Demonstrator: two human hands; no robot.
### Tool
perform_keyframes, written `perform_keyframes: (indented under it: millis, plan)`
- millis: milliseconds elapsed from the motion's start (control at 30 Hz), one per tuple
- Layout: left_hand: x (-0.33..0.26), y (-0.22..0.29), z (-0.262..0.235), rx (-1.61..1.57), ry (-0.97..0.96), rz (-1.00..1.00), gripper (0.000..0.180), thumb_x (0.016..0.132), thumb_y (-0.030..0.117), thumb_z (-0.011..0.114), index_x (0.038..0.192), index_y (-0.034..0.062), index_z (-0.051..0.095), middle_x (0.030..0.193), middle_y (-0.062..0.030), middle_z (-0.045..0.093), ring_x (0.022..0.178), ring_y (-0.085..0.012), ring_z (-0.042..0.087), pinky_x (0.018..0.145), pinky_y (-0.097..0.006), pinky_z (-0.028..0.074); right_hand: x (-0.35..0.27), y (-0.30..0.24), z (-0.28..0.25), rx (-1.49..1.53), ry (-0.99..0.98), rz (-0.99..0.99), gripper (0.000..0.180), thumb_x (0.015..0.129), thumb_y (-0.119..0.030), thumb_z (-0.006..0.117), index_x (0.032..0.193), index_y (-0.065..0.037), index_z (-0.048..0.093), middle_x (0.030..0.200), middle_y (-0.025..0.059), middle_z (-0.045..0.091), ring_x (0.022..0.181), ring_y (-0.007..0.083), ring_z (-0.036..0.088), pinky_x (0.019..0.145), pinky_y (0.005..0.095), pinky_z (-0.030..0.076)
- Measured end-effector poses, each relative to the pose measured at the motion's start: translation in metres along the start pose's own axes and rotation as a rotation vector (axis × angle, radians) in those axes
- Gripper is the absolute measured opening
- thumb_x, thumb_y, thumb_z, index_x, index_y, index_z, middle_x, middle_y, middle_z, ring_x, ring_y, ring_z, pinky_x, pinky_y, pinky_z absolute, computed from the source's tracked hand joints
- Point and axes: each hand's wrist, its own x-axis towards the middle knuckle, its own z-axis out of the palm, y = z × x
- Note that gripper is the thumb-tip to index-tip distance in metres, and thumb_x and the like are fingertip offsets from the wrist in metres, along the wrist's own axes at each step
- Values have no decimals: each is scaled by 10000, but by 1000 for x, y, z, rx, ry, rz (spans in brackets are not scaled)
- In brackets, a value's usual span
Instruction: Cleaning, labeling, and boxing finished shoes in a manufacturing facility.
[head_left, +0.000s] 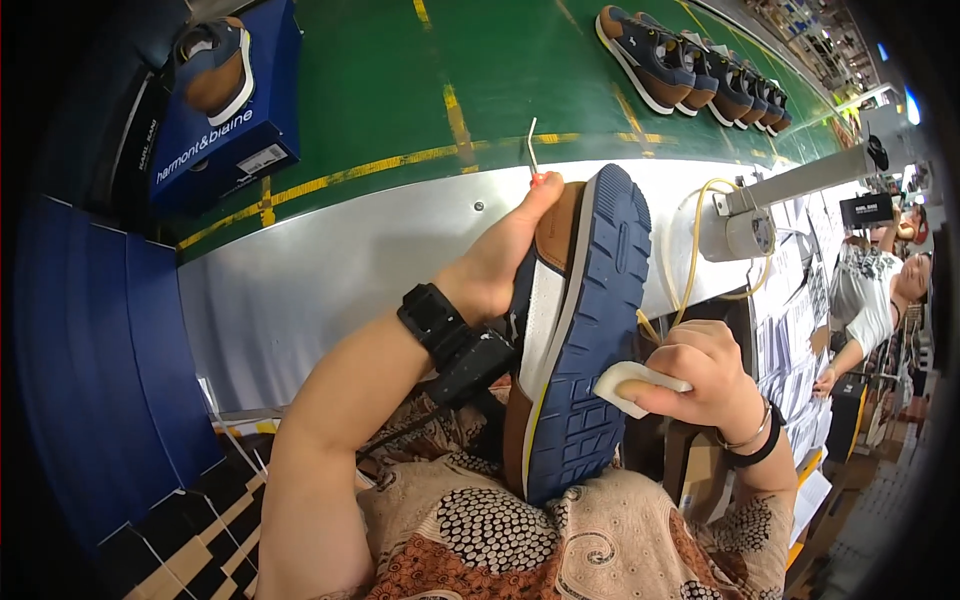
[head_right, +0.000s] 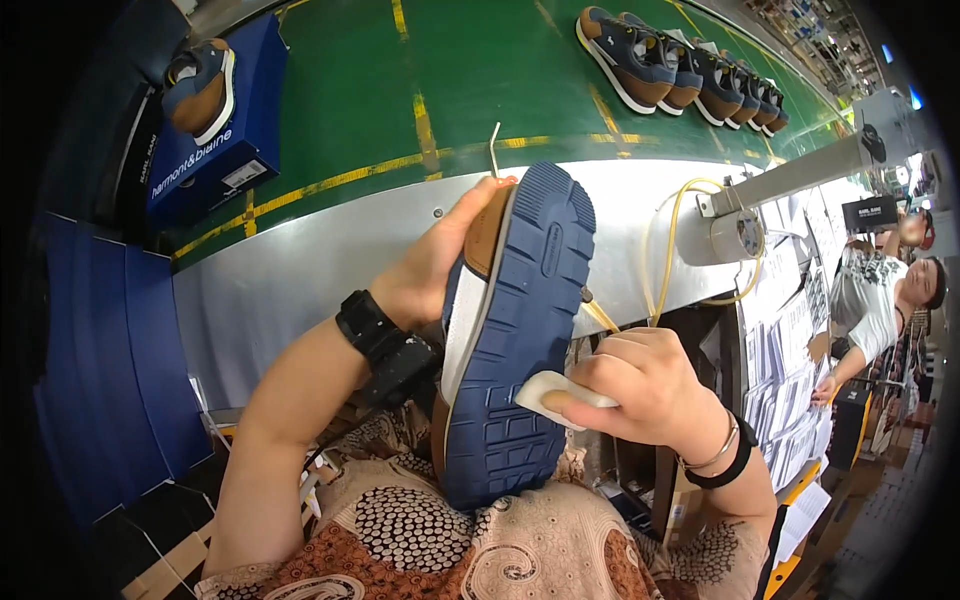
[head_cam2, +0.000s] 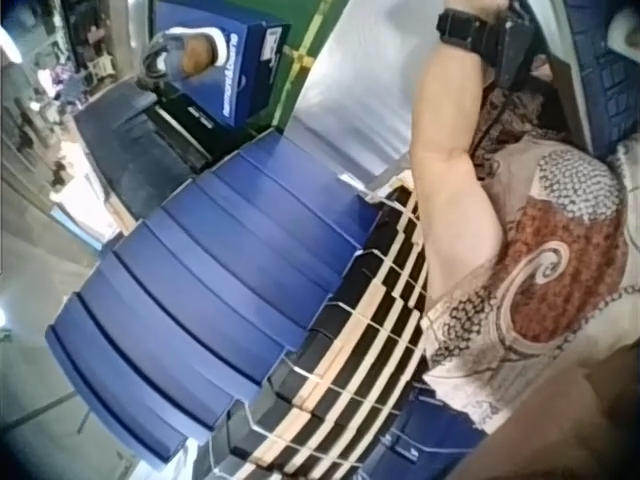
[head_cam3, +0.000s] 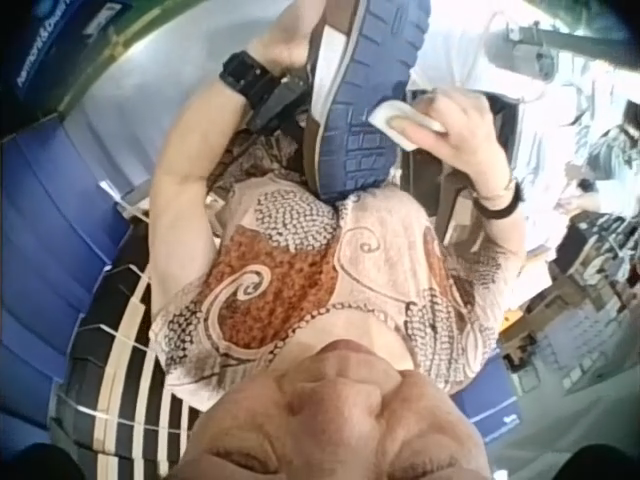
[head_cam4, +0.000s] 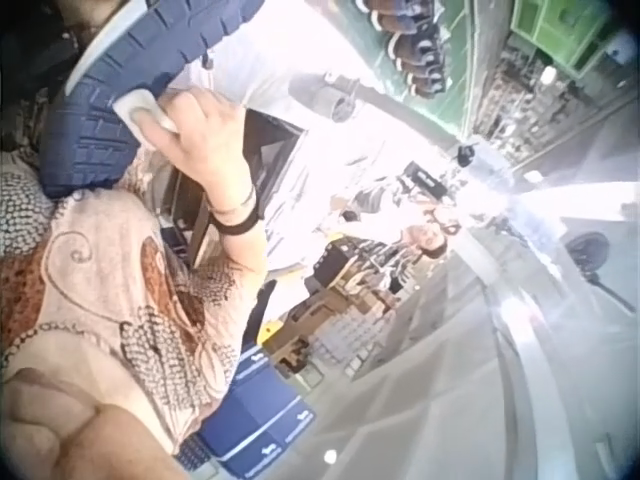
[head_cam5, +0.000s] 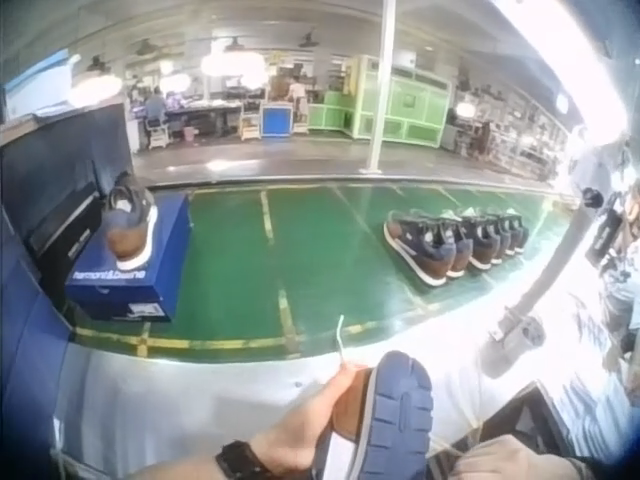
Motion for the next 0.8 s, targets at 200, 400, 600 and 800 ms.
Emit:
perform_keyframes:
  millis: [200,400,600,800]
  plan:
    - [9,-7,21,32,-96,-26,415,982,402,359,1086,61,571,996,-38,645,834,-125,624,765,-261,520,63,-13,14,-119,258,-261,316,668,-249,757,705,-104,479,551,2,385,470,153,469,405,291,368]
    - [0,5,-4,-2,-29,-64,533,983,450,264,1217,32,497,1105,-111,610,960,-213,617,814,-357,533,12,9,12,37,-13,-127,365,687,-228,770,687,-112,424,496,-22,322,371,153,401,357,288,339]
    - [12,-10,-5,-31,-46,-76,507,979,445,306,1199,36,511,1085,-111,615,912,-195,632,803,-341,541,-6,12,-1,-55,80,-160,340,685,-222,776,679,-111,455,507,-17,347,391,148,420,375,274,332]
    - [22,-6,9,204,47,44,519,982,426,276,1254,24,460,1153,-125,589,999,-209,610,856,-361,523,47,11,20,-118,383,-159,327,681,-213,779,661,-103,472,503,-7,377,384,180,440,362,299,337]
